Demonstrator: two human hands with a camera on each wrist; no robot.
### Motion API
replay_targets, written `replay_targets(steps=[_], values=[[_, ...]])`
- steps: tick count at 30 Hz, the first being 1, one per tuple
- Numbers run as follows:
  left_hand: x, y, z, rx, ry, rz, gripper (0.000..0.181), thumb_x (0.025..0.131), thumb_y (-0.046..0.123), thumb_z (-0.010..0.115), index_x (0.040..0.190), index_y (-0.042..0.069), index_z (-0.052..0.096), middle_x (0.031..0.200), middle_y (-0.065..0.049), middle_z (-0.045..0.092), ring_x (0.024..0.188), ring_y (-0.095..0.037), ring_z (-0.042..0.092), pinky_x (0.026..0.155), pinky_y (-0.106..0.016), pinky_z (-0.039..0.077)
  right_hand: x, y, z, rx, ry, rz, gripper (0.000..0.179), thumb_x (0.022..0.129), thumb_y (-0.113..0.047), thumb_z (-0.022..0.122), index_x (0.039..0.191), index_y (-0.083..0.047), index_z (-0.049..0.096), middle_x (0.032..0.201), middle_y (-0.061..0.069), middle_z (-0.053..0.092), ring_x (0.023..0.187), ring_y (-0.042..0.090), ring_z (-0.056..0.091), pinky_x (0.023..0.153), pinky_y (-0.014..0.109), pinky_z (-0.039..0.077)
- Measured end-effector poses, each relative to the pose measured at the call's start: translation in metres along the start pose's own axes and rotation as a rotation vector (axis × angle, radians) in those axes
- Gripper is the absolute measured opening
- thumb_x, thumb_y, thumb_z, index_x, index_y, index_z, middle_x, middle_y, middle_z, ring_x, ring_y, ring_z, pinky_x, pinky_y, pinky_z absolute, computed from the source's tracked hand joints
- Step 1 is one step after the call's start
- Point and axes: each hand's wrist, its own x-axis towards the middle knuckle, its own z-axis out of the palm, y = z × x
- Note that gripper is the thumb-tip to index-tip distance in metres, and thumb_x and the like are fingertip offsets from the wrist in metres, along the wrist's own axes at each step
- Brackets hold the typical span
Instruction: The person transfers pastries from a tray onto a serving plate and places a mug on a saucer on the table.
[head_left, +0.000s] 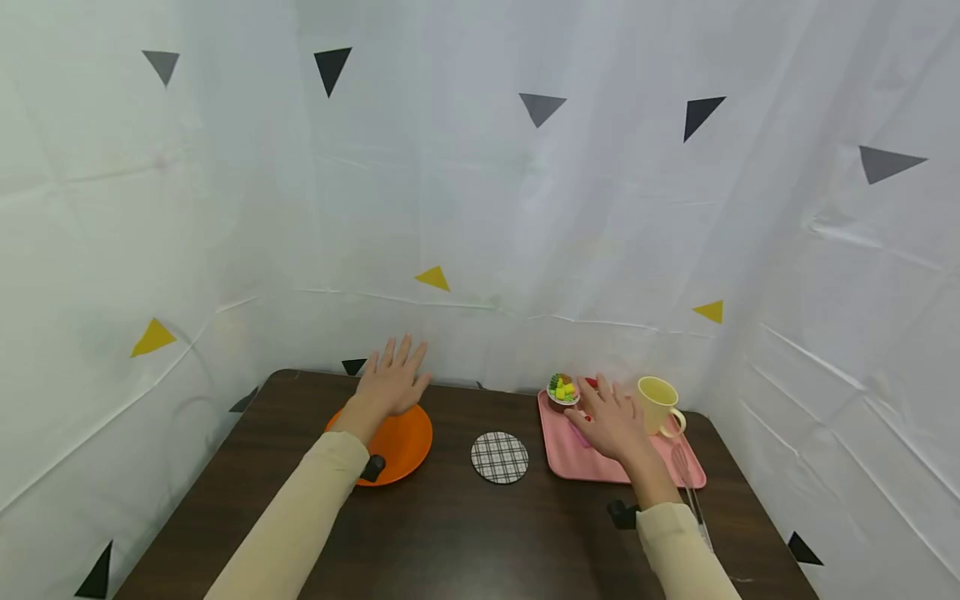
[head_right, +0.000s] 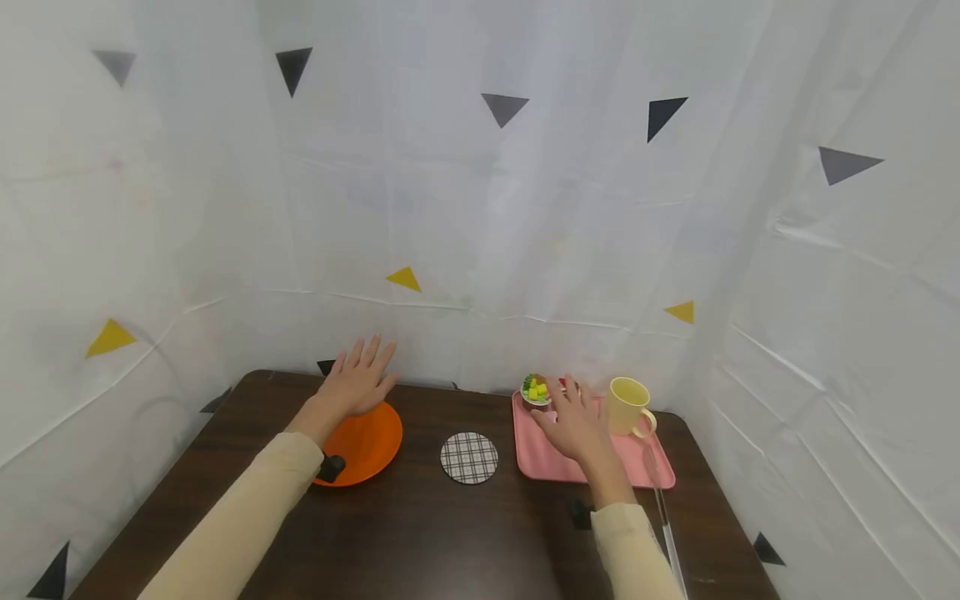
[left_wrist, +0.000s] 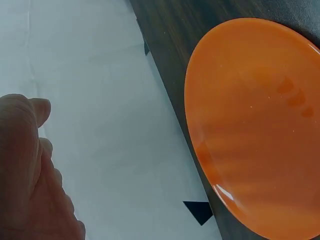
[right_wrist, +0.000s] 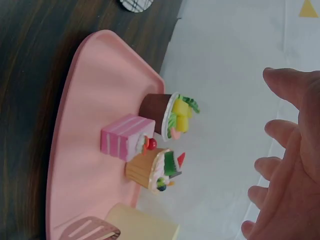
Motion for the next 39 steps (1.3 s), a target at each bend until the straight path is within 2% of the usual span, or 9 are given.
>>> replay_targets(steps=[5,11,17,19,23,27,30,33,39], values=[[0.005,0.0,0.007,-0.038,-0.008,0.015,0.069,0.116,0.048,0.032,0.175,0.021,0.009,0.183,-0.012,-0.005,0.168,-0.042,-0.004,0.133,-0.067,0.0,-0.001,-0.004,-0.002,0.01,0.013,-0.009,0.084,0.104,-0.065,0.051,0.169,-0.014,0.034,0.176,0.028,0.022,0.162,0.058,0.015,0.126,0.08,0.007],[-0.002,0.009,-0.002,-0.023,-0.007,0.025,0.069,0.116,0.046,0.033,0.175,0.02,0.01,0.183,-0.014,-0.002,0.168,-0.043,-0.002,0.134,-0.066,0.002,0.004,-0.002,0.005,0.026,0.012,0.001,0.081,0.105,-0.059,0.054,0.17,-0.016,0.031,0.177,0.027,0.02,0.162,0.057,0.013,0.126,0.08,0.004],[-0.003,0.008,-0.004,-0.034,0.001,0.013,0.07,0.116,0.048,0.034,0.176,0.022,0.008,0.183,-0.012,-0.003,0.169,-0.04,-0.005,0.134,-0.065,-0.001,0.009,0.001,0.01,0.043,0.021,-0.012,0.084,0.105,-0.063,0.054,0.171,-0.017,0.029,0.177,0.027,0.021,0.162,0.056,0.013,0.125,0.081,0.004],[-0.006,0.006,-0.006,-0.028,0.04,0.005,0.069,0.116,0.046,0.037,0.175,0.021,0.013,0.183,-0.014,0.005,0.169,-0.041,0.004,0.134,-0.066,0.004,0.008,0.0,0.008,0.06,0.02,-0.017,0.084,0.105,-0.063,0.053,0.171,-0.016,0.029,0.177,0.027,0.021,0.162,0.056,0.012,0.125,0.081,0.003],[-0.01,-0.001,-0.01,-0.011,0.118,-0.057,0.065,0.114,0.041,0.042,0.172,0.016,0.025,0.175,-0.018,0.032,0.16,-0.043,0.032,0.128,-0.069,0.024,0.0,-0.005,-0.004,0.104,0.02,-0.013,0.085,0.105,-0.062,0.053,0.172,-0.016,0.028,0.177,0.028,0.018,0.163,0.056,0.011,0.124,0.081,0.003],[-0.011,-0.012,-0.011,-0.023,0.137,-0.118,0.063,0.112,0.04,0.044,0.168,0.013,0.034,0.165,-0.019,0.048,0.148,-0.045,0.049,0.117,-0.071,0.04,-0.014,-0.005,-0.019,0.156,0.043,-0.014,0.086,0.106,-0.064,0.051,0.171,-0.013,0.028,0.176,0.029,0.019,0.161,0.057,0.017,0.121,0.084,0.008],[-0.013,-0.022,-0.009,-0.05,0.108,-0.137,0.061,0.112,0.039,0.046,0.165,0.011,0.04,0.164,-0.019,0.05,0.143,-0.045,0.055,0.112,-0.07,0.045,-0.025,0.003,-0.026,0.203,0.064,0.014,0.086,0.107,-0.067,0.046,0.171,-0.012,0.028,0.175,0.028,0.025,0.159,0.056,0.025,0.118,0.087,0.014],[-0.018,-0.034,-0.003,-0.108,0.054,-0.156,0.058,0.112,0.038,0.047,0.162,0.009,0.044,0.162,-0.019,0.053,0.137,-0.046,0.06,0.11,-0.072,0.046,-0.038,0.01,-0.035,0.24,0.074,0.096,0.086,0.108,-0.069,0.041,0.171,-0.013,0.028,0.174,0.025,0.032,0.157,0.055,0.031,0.117,0.087,0.018],[-0.028,-0.059,0.007,-0.147,0.003,-0.202,0.051,0.112,0.035,0.05,0.154,0.007,0.052,0.151,-0.022,0.062,0.11,-0.044,0.069,0.1,-0.069,0.051,-0.071,0.024,-0.05,0.268,0.072,0.245,0.085,0.109,-0.068,0.039,0.171,-0.011,0.026,0.172,0.028,0.033,0.155,0.057,0.031,0.112,0.086,0.019]])
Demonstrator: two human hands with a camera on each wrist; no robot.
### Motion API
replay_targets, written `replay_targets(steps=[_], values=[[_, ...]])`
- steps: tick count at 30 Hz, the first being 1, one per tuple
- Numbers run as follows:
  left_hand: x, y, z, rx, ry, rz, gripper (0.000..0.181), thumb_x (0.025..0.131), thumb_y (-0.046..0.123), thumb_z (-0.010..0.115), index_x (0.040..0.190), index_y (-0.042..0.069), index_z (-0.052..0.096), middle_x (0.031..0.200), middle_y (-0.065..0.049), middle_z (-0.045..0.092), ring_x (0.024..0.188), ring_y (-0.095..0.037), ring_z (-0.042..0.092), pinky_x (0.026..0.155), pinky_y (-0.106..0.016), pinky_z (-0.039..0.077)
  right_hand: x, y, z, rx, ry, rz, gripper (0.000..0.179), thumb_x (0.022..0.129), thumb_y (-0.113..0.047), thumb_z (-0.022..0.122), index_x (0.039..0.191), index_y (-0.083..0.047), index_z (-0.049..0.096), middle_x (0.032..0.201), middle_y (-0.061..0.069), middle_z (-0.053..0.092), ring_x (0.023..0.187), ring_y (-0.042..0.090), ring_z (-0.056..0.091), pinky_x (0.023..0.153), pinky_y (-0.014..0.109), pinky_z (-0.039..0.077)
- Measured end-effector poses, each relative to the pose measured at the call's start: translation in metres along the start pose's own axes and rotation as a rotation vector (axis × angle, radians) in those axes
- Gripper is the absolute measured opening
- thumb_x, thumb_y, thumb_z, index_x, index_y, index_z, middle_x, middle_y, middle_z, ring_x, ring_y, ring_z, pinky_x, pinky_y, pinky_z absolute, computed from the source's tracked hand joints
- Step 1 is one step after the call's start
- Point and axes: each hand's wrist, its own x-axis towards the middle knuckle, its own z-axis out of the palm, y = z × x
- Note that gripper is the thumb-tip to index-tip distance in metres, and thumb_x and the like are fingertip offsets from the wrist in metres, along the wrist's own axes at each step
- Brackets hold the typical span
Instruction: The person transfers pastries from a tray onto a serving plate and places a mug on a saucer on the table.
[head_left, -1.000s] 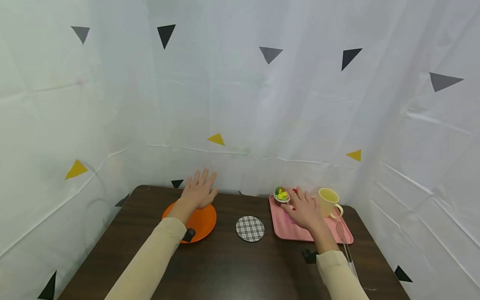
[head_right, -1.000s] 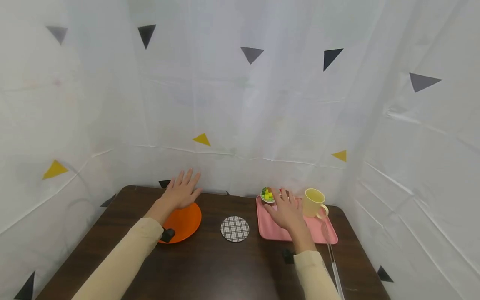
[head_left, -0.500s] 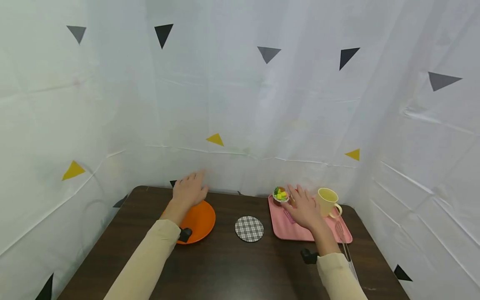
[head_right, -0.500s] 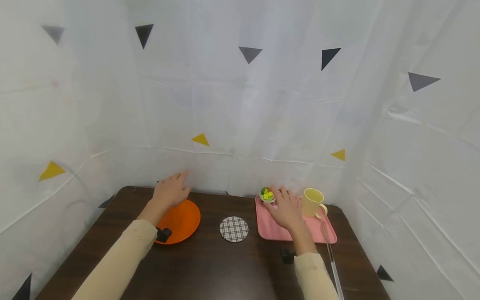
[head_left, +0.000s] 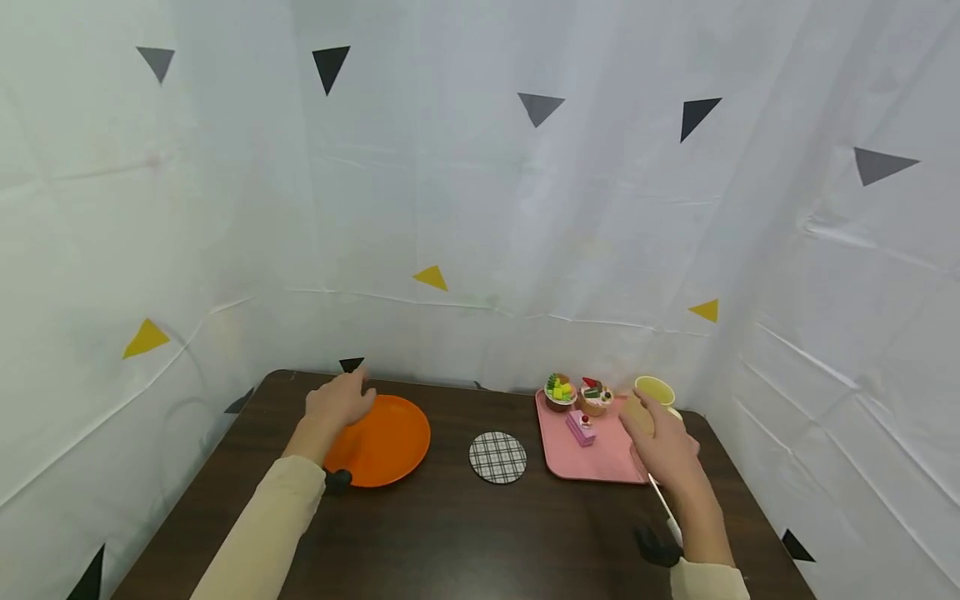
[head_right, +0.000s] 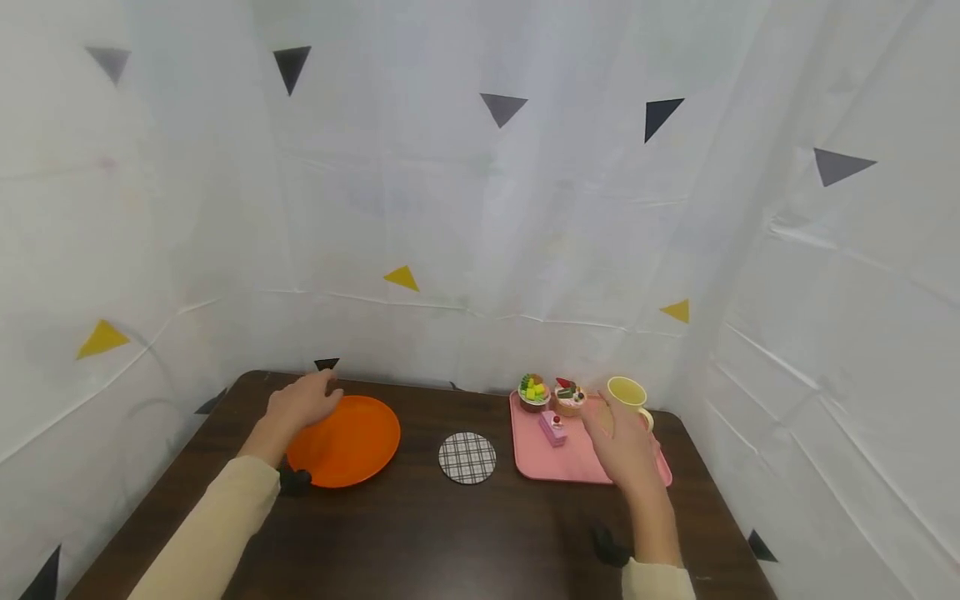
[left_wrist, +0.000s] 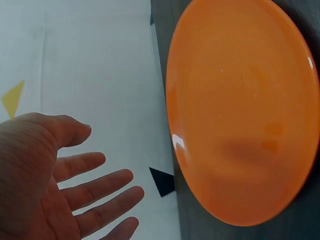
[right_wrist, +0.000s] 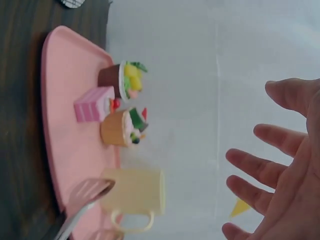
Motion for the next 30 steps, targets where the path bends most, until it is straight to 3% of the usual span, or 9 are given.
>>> replay_targets(steps=[6,10,15,19,26,30], values=[[-0.003,-0.023,0.008,-0.096,-0.073,0.018,0.047,0.111,0.021,0.053,0.153,0.002,0.052,0.151,-0.029,0.058,0.114,-0.041,0.066,0.099,-0.062,0.055,-0.034,0.035,-0.008,0.062,0.057,0.05,0.09,0.109,-0.06,0.047,0.175,-0.015,0.006,0.172,0.03,0.029,0.155,0.062,0.025,0.112,0.09,0.013],[-0.006,-0.038,0.015,-0.137,-0.106,-0.005,0.047,0.11,0.018,0.054,0.153,-0.001,0.051,0.154,-0.031,0.054,0.122,-0.044,0.062,0.104,-0.062,0.054,-0.049,0.054,-0.01,0.07,0.069,0.11,0.094,0.109,-0.061,0.047,0.175,-0.016,-0.002,0.173,0.032,0.025,0.154,0.067,0.02,0.111,0.09,0.013],[-0.01,-0.054,0.02,-0.175,-0.092,-0.08,0.048,0.109,0.015,0.05,0.152,-0.005,0.049,0.154,-0.034,0.051,0.129,-0.048,0.058,0.109,-0.066,0.05,-0.056,0.078,-0.008,0.047,0.053,0.198,0.102,0.106,-0.07,0.045,0.174,-0.013,-0.005,0.171,0.036,0.022,0.152,0.068,0.021,0.11,0.09,0.015],[-0.012,-0.066,0.025,-0.224,-0.071,-0.128,0.048,0.106,0.011,0.049,0.15,-0.009,0.048,0.151,-0.036,0.052,0.123,-0.047,0.059,0.109,-0.066,0.05,-0.059,0.092,-0.006,0.028,0.018,0.226,0.102,0.107,-0.064,0.048,0.172,-0.007,-0.006,0.169,0.04,0.021,0.149,0.071,0.021,0.109,0.093,0.015],[-0.013,-0.088,0.042,-0.332,-0.098,-0.141,0.051,0.104,0.007,0.049,0.15,-0.015,0.044,0.144,-0.039,0.055,0.121,-0.048,0.06,0.109,-0.065,0.05,-0.065,0.107,-0.001,0.024,-0.028,0.245,0.099,0.108,-0.053,0.054,0.171,-0.004,-0.005,0.166,0.04,0.022,0.147,0.075,0.02,0.108,0.095,0.014],[-0.011,-0.098,0.052,-0.47,-0.1,-0.144,0.054,0.102,0.004,0.048,0.151,-0.018,0.041,0.146,-0.041,0.053,0.125,-0.049,0.06,0.108,-0.06,0.054,-0.067,0.114,0.001,0.01,-0.04,0.253,0.097,0.108,-0.05,0.055,0.17,-0.002,-0.001,0.164,0.042,0.023,0.145,0.076,0.021,0.107,0.095,0.018]])
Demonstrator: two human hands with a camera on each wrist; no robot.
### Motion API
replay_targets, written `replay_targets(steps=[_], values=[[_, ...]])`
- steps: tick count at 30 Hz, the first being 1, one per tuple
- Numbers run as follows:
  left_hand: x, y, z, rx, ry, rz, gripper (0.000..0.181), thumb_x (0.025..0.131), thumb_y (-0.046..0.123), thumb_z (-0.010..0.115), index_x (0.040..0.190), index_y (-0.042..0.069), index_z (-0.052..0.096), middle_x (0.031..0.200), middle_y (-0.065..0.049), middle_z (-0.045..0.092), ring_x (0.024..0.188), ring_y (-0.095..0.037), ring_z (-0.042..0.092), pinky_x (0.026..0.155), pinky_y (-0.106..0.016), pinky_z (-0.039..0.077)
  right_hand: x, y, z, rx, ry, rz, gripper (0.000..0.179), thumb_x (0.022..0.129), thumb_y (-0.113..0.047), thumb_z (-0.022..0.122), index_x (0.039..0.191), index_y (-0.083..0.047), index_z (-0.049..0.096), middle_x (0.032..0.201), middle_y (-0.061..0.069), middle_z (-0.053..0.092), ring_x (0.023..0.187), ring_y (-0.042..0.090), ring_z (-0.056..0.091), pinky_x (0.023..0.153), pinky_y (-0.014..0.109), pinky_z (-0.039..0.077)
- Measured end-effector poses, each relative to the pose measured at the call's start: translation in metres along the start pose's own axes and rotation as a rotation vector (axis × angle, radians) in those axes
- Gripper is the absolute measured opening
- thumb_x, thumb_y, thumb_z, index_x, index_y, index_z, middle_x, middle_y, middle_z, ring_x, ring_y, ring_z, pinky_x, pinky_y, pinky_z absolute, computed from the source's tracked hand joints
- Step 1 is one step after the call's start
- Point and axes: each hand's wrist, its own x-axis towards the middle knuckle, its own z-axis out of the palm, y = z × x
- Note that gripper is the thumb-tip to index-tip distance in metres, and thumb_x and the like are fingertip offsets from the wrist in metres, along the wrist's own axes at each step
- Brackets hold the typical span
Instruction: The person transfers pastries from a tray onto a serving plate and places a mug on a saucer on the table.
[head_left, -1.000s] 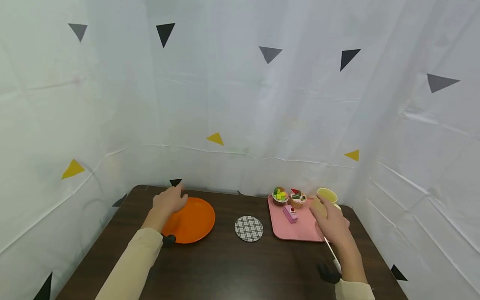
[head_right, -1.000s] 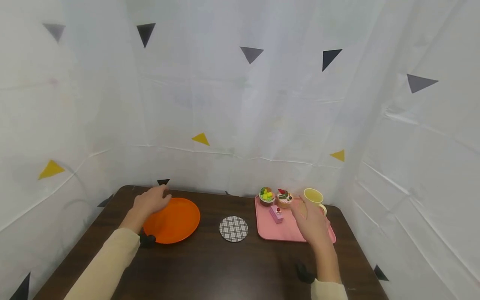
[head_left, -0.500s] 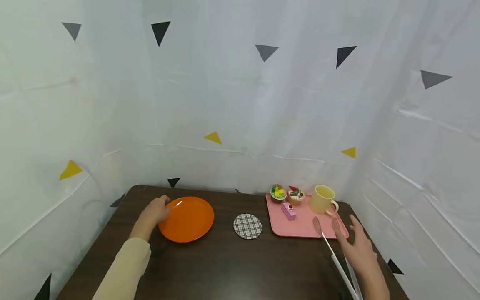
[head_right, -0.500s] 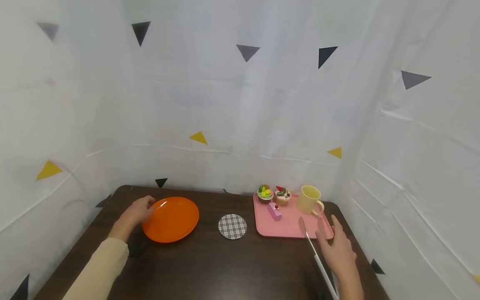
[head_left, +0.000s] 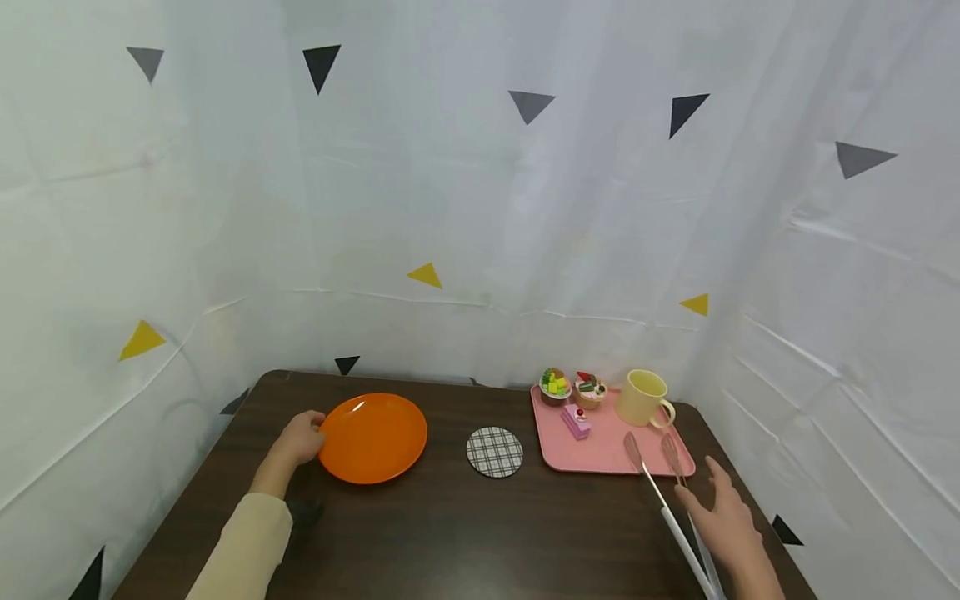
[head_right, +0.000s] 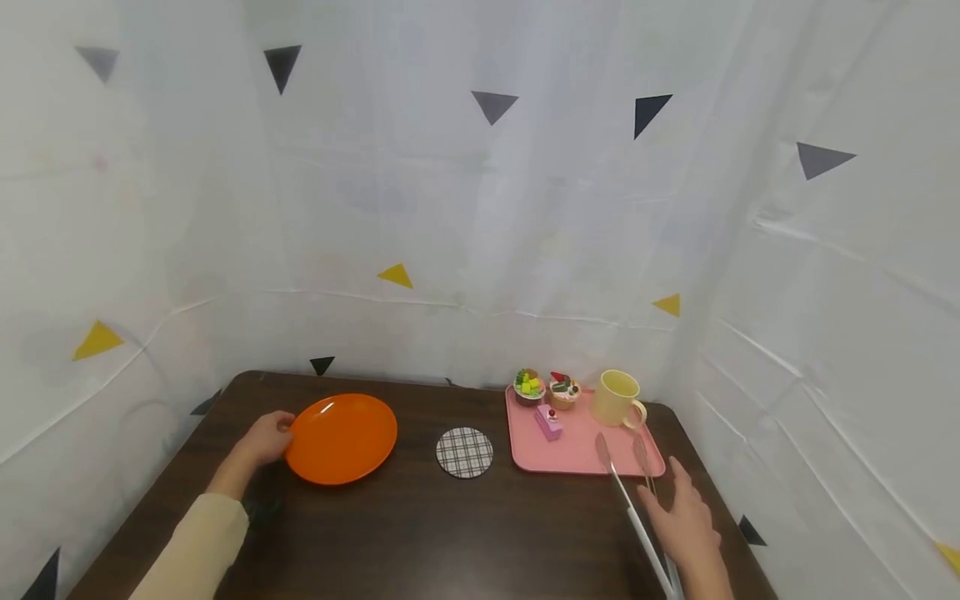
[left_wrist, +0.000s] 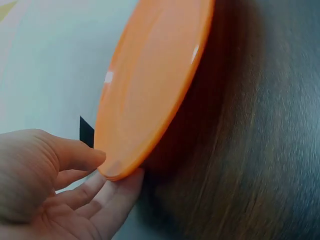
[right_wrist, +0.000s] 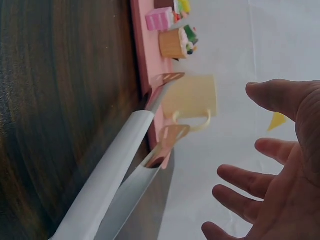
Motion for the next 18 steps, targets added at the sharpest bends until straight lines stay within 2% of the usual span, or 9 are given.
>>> replay_targets(steps=[2,5,8,10,12,15,18], values=[[0.001,-0.004,0.001,-0.093,-0.003,-0.011,0.055,0.101,0.003,0.046,0.151,-0.019,0.04,0.146,-0.042,0.051,0.119,-0.046,0.062,0.102,-0.054,0.059,0.001,0.004,0.001,-0.014,-0.01,0.001,0.097,0.108,-0.052,0.056,0.17,0.0,0.001,0.164,0.042,0.024,0.144,0.075,0.023,0.106,0.094,0.02],[0.002,-0.012,0.002,-0.221,-0.002,-0.039,0.054,0.101,0.001,0.045,0.15,-0.02,0.042,0.142,-0.04,0.053,0.104,-0.036,0.067,0.085,-0.042,0.064,0.002,0.007,0.004,-0.04,-0.032,0.01,0.098,0.107,-0.055,0.056,0.168,0.002,0.005,0.162,0.043,0.026,0.143,0.074,0.026,0.106,0.093,0.024],[0.003,-0.018,0.004,-0.312,0.007,-0.06,0.051,0.103,0.002,0.047,0.149,-0.019,0.046,0.135,-0.036,0.058,0.091,-0.024,0.066,0.074,-0.033,0.062,0.004,0.01,0.008,-0.078,-0.055,0.025,0.098,0.105,-0.058,0.057,0.166,0.003,0.009,0.161,0.044,0.027,0.143,0.073,0.03,0.106,0.092,0.028],[0.004,-0.022,0.005,-0.347,0.011,-0.062,0.05,0.104,0.004,0.05,0.149,-0.018,0.048,0.133,-0.034,0.06,0.088,-0.019,0.066,0.072,-0.03,0.061,0.004,0.012,0.011,-0.107,-0.07,0.045,0.099,0.104,-0.06,0.058,0.165,0.002,0.011,0.161,0.045,0.028,0.141,0.074,0.032,0.104,0.092,0.03],[0.004,-0.024,0.005,-0.364,0.017,-0.063,0.049,0.106,0.006,0.052,0.149,-0.017,0.049,0.135,-0.034,0.06,0.091,-0.019,0.067,0.074,-0.029,0.063,0.002,0.014,0.014,-0.128,-0.096,0.064,0.103,0.101,-0.063,0.061,0.164,0.003,0.012,0.16,0.046,0.028,0.139,0.075,0.034,0.102,0.092,0.031],[0.003,-0.027,0.007,-0.373,0.009,-0.062,0.05,0.109,0.01,0.052,0.153,-0.013,0.047,0.147,-0.036,0.055,0.109,-0.032,0.071,0.083,-0.033,0.066,-0.001,0.016,0.019,-0.149,-0.131,0.089,0.111,0.096,-0.066,0.066,0.163,0.004,0.013,0.158,0.048,0.028,0.138,0.077,0.035,0.099,0.092,0.032],[0.001,-0.028,0.01,-0.386,-0.007,-0.07,0.052,0.112,0.015,0.051,0.157,-0.01,0.044,0.156,-0.035,0.048,0.131,-0.042,0.064,0.09,-0.037,0.065,-0.003,0.02,0.021,-0.148,-0.163,0.101,0.118,0.093,-0.068,0.069,0.161,0.009,0.011,0.158,0.049,0.028,0.139,0.077,0.036,0.1,0.094,0.029]])
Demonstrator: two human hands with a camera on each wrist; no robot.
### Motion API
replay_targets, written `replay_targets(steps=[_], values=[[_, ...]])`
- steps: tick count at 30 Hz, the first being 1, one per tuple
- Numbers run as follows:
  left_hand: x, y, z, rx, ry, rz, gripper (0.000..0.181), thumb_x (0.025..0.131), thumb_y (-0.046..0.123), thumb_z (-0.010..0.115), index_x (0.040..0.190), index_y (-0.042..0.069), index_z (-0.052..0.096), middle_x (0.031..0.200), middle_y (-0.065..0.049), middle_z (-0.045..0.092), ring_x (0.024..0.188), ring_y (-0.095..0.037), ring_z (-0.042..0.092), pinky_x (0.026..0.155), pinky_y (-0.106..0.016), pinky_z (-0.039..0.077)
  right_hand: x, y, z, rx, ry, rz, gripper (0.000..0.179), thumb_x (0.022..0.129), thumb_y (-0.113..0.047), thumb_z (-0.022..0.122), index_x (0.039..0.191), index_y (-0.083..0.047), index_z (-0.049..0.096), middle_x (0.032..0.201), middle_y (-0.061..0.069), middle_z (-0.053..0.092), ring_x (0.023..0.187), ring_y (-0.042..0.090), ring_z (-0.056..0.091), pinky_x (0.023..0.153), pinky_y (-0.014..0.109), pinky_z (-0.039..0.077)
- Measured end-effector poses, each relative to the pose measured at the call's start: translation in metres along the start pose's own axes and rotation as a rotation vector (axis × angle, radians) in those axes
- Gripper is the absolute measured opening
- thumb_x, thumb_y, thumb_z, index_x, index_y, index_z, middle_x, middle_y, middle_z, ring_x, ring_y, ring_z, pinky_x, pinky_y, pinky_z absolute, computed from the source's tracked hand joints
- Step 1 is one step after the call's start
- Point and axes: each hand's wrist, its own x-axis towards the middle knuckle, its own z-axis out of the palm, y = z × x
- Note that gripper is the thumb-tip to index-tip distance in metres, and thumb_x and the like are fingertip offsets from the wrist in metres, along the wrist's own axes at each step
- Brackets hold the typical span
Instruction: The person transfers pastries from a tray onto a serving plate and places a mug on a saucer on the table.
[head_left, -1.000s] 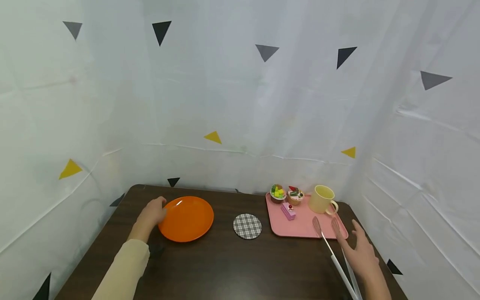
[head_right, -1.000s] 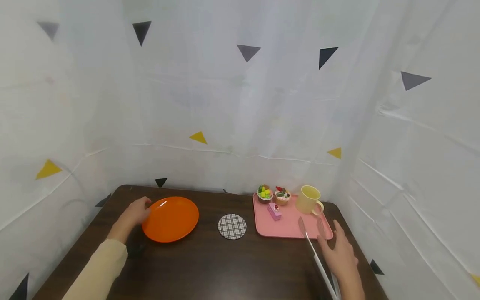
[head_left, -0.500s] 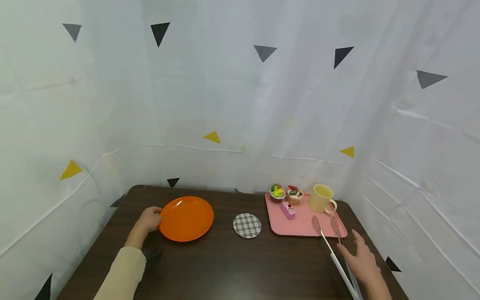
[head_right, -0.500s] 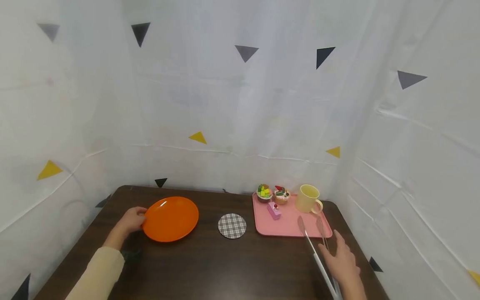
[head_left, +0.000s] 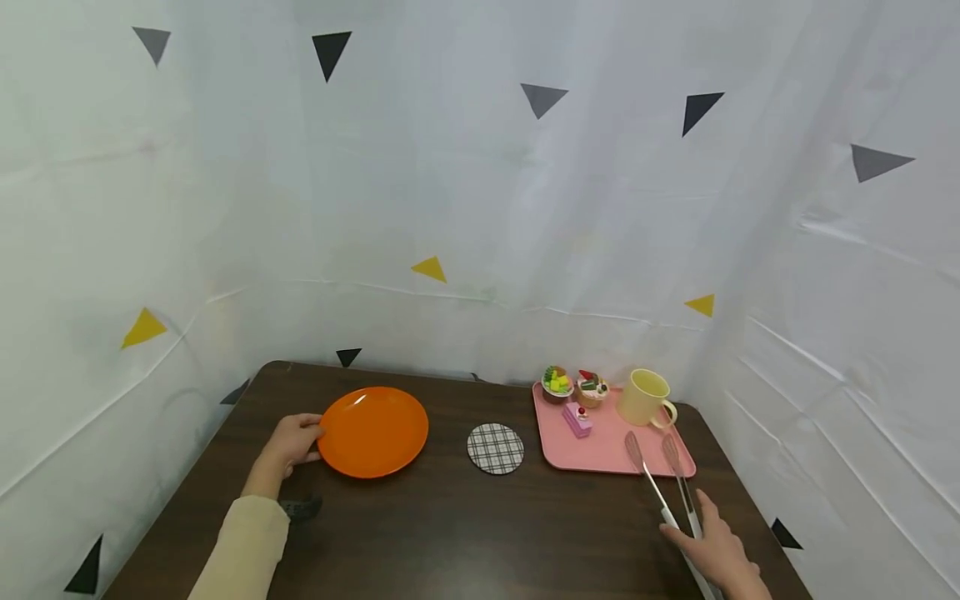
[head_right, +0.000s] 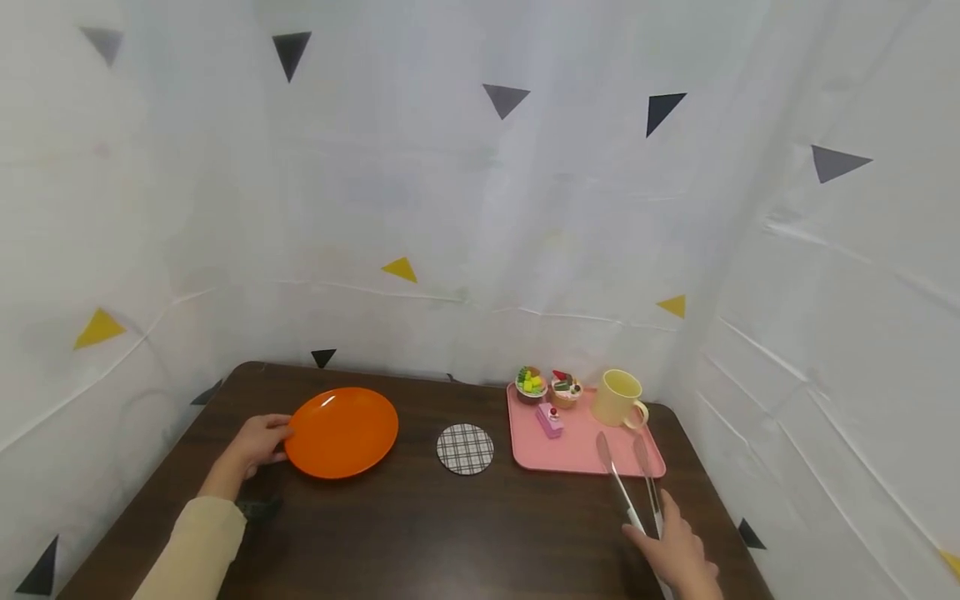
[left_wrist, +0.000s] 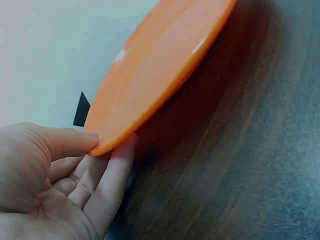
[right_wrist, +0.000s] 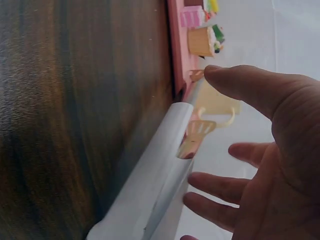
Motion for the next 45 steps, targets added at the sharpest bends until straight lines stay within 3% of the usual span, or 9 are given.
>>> replay_targets(steps=[7,13,23,29,33,39,45], values=[[-0.004,0.001,0.001,-0.026,0.019,-0.016,0.052,0.113,0.016,0.05,0.16,-0.007,0.041,0.16,-0.034,0.045,0.141,-0.046,0.056,0.093,-0.04,0.064,0.003,0.001,0.006,0.022,-0.026,0.021,0.118,0.093,-0.061,0.074,0.157,0.016,0.012,0.144,0.045,0.051,0.136,0.073,0.044,0.103,0.096,0.02],[-0.007,0.003,0.004,-0.055,0.029,-0.012,0.052,0.114,0.018,0.05,0.16,-0.006,0.042,0.16,-0.033,0.046,0.143,-0.045,0.055,0.095,-0.04,0.064,0.011,0.0,0.01,-0.001,-0.02,0.051,0.114,0.092,-0.061,0.075,0.155,0.017,0.02,0.155,0.047,0.035,0.138,0.072,0.041,0.105,0.093,0.023],[-0.011,-0.003,0.009,-0.077,0.02,0.001,0.052,0.115,0.018,0.048,0.16,-0.006,0.04,0.159,-0.033,0.044,0.142,-0.046,0.055,0.096,-0.04,0.064,0.022,-0.002,0.014,-0.055,-0.011,0.109,0.12,0.091,-0.068,0.072,0.155,0.019,0.019,0.153,0.049,0.034,0.138,0.071,0.042,0.111,0.09,0.023],[-0.015,-0.005,0.008,-0.103,0.041,0.045,0.059,0.114,0.02,0.052,0.166,0.002,0.033,0.16,-0.031,0.044,0.14,-0.046,0.057,0.096,-0.042,0.064,0.026,-0.002,0.012,-0.034,-0.019,0.079,0.103,0.093,-0.065,0.07,0.147,0.015,0.032,0.138,0.045,0.052,0.122,0.065,0.056,0.104,0.086,0.031],[-0.015,-0.007,0.009,-0.111,0.056,0.057,0.057,0.114,0.022,0.055,0.164,0.003,0.038,0.16,-0.029,0.047,0.138,-0.042,0.06,0.097,-0.041,0.064,0.027,0.0,0.011,-0.018,-0.024,0.077,0.091,0.095,-0.055,0.07,0.142,0.013,0.034,0.121,0.039,0.06,0.109,0.056,0.062,0.099,0.081,0.038],[-0.015,-0.009,0.01,-0.109,0.079,0.055,0.053,0.114,0.023,0.055,0.161,0.001,0.043,0.158,-0.029,0.05,0.138,-0.042,0.06,0.095,-0.038,0.064,0.027,0.001,0.01,-0.007,-0.023,0.055,0.085,0.095,-0.053,0.07,0.138,0.013,0.037,0.112,0.034,0.063,0.102,0.051,0.063,0.093,0.077,0.044],[-0.017,-0.009,0.011,-0.107,0.102,0.075,0.052,0.114,0.023,0.056,0.159,0.0,0.045,0.155,-0.028,0.053,0.138,-0.041,0.06,0.094,-0.037,0.064,0.027,0.006,0.008,0.005,-0.006,0.001,0.081,0.095,-0.048,0.07,0.133,0.017,0.04,0.105,0.031,0.063,0.093,0.042,0.064,0.082,0.063,0.052]])
